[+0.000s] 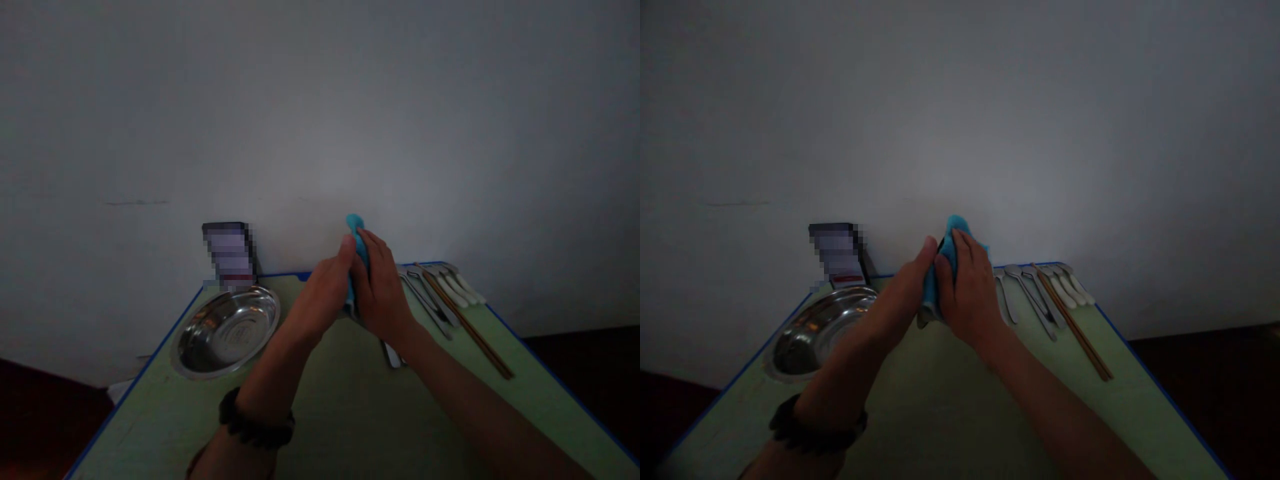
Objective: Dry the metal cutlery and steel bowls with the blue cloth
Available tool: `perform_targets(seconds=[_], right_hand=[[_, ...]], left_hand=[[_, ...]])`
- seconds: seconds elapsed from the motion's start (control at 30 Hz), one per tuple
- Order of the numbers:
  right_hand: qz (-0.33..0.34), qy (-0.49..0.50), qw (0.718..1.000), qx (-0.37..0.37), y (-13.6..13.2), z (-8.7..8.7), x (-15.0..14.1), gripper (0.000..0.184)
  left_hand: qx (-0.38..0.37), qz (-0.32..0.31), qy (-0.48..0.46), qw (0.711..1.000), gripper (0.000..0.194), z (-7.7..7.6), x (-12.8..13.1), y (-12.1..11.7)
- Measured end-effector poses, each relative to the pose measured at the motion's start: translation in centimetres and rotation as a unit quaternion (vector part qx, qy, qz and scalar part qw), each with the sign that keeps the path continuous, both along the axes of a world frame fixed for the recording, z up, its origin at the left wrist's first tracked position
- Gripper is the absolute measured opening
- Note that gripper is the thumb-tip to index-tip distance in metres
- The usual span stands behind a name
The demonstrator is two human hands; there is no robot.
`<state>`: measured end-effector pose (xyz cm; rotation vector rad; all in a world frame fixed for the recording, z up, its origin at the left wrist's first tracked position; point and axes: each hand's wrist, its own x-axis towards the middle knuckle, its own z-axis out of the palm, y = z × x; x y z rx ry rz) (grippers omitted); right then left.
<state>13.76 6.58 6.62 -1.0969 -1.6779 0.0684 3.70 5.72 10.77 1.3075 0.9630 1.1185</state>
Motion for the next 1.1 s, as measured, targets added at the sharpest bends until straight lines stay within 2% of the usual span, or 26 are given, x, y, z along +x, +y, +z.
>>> perform_targets(seconds=[0.07,0.13,0.27,0.4,0.5,0.6,0.7,0.83,1.0,1.1], right_hand=[[0.010,0.027,1.000,-0.008,0.2,0.3,0.3,0.040],[0.018,0.066,0.997,-0.023,0.4,0.8,0.8,0.037],[0.024,0.183,0.980,-0.079,0.9,1.6,2.1,0.036],[0.034,0.259,0.958,-0.118,1.5,1.2,2.6,0.040],[0.047,0.296,0.947,-0.118,1.9,0.5,2.4,0.039],[0.048,0.310,0.943,-0.115,1.9,0.2,2.1,0.038],[0.034,0.286,0.952,-0.104,1.6,0.6,2.0,0.037],[0.025,0.212,0.973,-0.093,1.1,1.0,1.9,0.044],[0.061,0.074,0.994,-0.051,0.7,0.1,1.5,0.059],[0.061,-0.004,0.998,-0.025,0.6,-0.5,1.2,0.071]], left_hand=[[0.029,0.034,0.051,0.998,0.042,0.1,0.0,-0.1],[0.029,0.048,0.063,0.996,0.044,0.1,0.2,-0.2],[-0.032,0.070,-0.015,0.997,0.047,0.3,0.2,-0.4],[-0.051,0.124,-0.090,0.987,0.044,0.3,-0.4,0.2],[-0.052,0.117,-0.169,0.977,0.047,0.3,-0.6,0.7],[-0.049,0.069,-0.229,0.970,0.053,0.3,-0.5,0.9],[-0.040,0.040,-0.273,0.960,0.056,0.2,-0.3,1.1],[-0.069,0.044,-0.341,0.936,0.056,0.0,-0.5,1.5],[-0.108,0.074,-0.454,0.881,0.058,0.0,-1.3,2.1],[-0.105,0.080,-0.483,0.866,0.057,0.1,-1.6,2.2]])
